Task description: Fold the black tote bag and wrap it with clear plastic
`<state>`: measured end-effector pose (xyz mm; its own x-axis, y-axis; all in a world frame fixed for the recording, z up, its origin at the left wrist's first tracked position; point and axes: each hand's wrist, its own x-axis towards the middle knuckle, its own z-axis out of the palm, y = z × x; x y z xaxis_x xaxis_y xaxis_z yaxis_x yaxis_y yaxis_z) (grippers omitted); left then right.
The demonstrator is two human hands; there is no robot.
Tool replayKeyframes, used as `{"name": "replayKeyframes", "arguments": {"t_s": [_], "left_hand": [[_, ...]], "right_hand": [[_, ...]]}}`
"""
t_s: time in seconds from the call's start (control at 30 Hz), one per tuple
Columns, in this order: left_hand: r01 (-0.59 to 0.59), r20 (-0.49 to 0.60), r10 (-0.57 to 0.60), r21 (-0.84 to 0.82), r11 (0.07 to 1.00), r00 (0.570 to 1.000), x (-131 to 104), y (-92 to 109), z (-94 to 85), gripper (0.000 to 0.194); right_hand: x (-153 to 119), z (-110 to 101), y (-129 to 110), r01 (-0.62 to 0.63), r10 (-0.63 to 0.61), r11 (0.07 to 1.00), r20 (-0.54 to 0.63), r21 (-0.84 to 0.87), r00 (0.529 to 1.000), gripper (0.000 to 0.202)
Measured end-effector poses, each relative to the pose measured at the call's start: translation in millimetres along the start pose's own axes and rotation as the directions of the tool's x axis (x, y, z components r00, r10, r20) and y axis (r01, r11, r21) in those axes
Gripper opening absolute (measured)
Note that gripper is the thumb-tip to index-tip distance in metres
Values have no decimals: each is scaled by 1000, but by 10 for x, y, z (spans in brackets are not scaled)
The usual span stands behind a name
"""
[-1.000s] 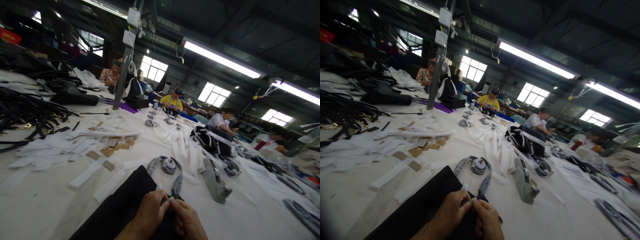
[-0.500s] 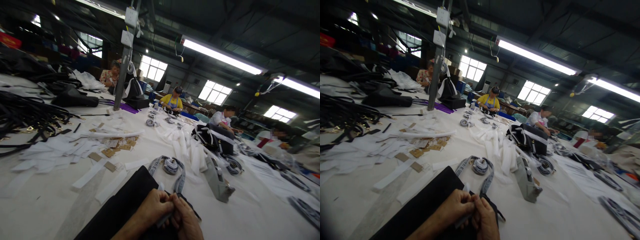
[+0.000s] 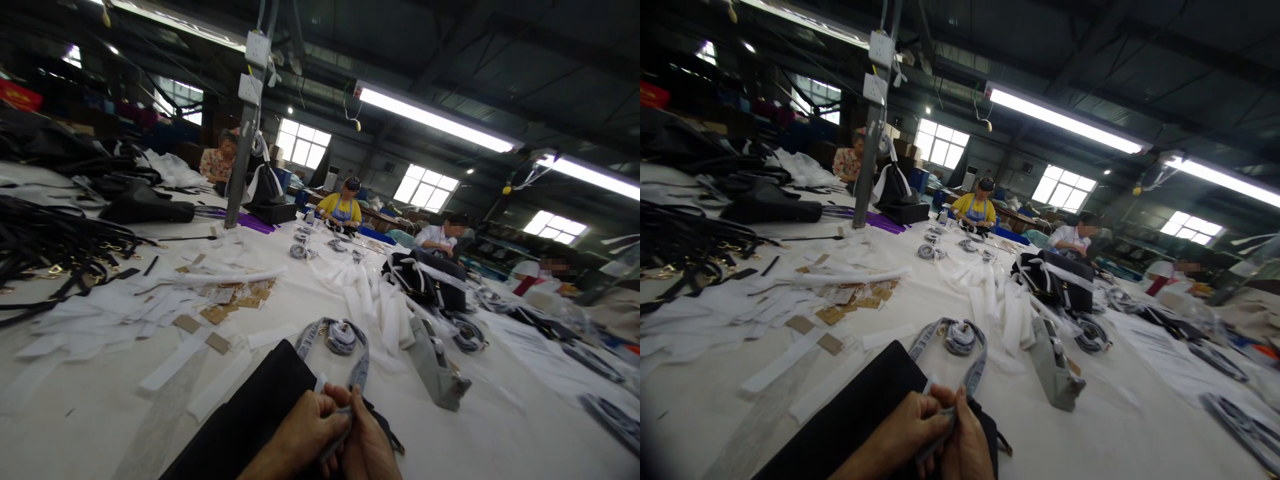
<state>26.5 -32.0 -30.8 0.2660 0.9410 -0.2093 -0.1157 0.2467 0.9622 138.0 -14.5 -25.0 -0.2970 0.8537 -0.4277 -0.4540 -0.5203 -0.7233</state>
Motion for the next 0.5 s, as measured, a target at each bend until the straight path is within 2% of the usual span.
{"name": "replayKeyframes", "arguments": {"t_s": [0.07, 0.17, 0.27, 0.4, 0.5], "left_hand": [[-24, -14, 25, 55, 998, 1000, -11, 13, 9, 41], [-69, -40, 78, 186, 980, 996, -35, 35, 12, 37], [-56, -1, 58, 233, 971, 998, -50, 51, 4, 38], [-50, 83, 34, 188, 981, 996, -54, 72, -12, 43], [-37, 118, 19, 155, 987, 993, -51, 75, -16, 46]], "right_hand": [[39, -10, 42, 17, -17, 1000, -46, -2, 999, 63], [74, 3, 80, 115, -105, 992, -179, 46, 978, 54], [74, 58, 60, 141, -121, 988, -251, 63, 960, 59], [34, 122, -23, 51, -15, 982, -195, 183, 981, 56], [-4, 106, -48, 45, -21, 964, -94, 264, 995, 53]]}}
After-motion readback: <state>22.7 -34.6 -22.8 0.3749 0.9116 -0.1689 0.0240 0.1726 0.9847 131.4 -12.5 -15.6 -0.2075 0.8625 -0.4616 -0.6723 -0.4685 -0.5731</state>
